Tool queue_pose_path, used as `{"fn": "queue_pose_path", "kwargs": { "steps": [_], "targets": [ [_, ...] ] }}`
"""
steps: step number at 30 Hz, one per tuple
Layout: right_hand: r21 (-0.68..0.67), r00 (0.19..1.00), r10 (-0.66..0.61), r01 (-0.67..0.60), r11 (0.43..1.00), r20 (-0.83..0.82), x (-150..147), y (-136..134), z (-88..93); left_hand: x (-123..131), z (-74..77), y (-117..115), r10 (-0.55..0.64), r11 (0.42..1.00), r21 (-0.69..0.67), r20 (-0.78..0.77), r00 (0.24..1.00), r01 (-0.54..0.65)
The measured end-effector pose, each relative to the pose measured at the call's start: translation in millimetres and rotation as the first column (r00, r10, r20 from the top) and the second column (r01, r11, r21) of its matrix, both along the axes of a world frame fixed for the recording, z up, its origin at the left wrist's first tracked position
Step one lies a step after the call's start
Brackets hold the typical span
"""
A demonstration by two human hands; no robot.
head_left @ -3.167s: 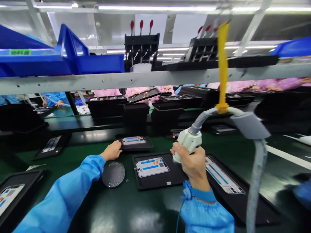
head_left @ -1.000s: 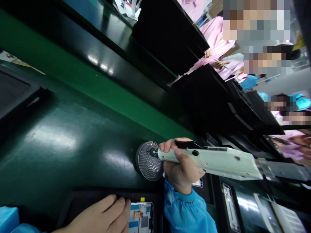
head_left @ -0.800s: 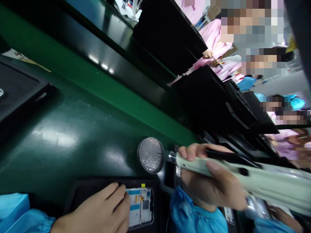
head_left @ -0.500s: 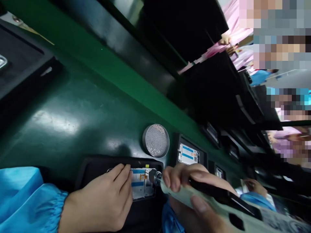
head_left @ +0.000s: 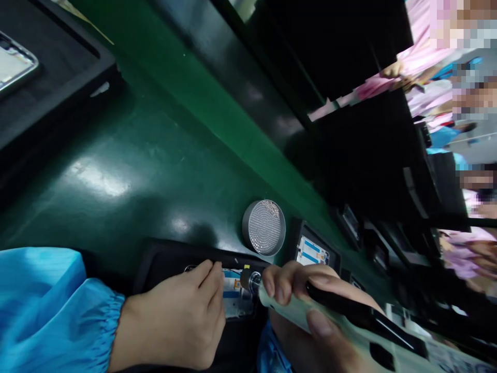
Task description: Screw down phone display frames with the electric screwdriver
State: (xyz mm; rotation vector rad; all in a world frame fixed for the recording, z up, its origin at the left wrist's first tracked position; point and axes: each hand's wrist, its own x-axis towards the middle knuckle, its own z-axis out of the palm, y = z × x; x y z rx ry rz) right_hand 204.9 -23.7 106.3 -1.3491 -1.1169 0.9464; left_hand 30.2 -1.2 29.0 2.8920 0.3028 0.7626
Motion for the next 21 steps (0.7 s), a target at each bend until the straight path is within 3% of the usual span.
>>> {"fn": "queue_pose_path", "kwargs": {
  "steps": [8,21],
  "targets": [
    [0.020,1.000,-0.022,0.023,1.000,-0.022,-1.8,-2.9,-6.3,1.1,-0.3,-0.1,0.011,1.000,0.003,-0.012,1.000,-0.011],
    [-0.056,1.000,0.013,-0.014,0.998,-0.014,3.4,-2.1,-2.8,1.8,-1.1,-1.6,0.014,1.000,-0.007,-0.003,1.000,-0.014]
  ]
}}
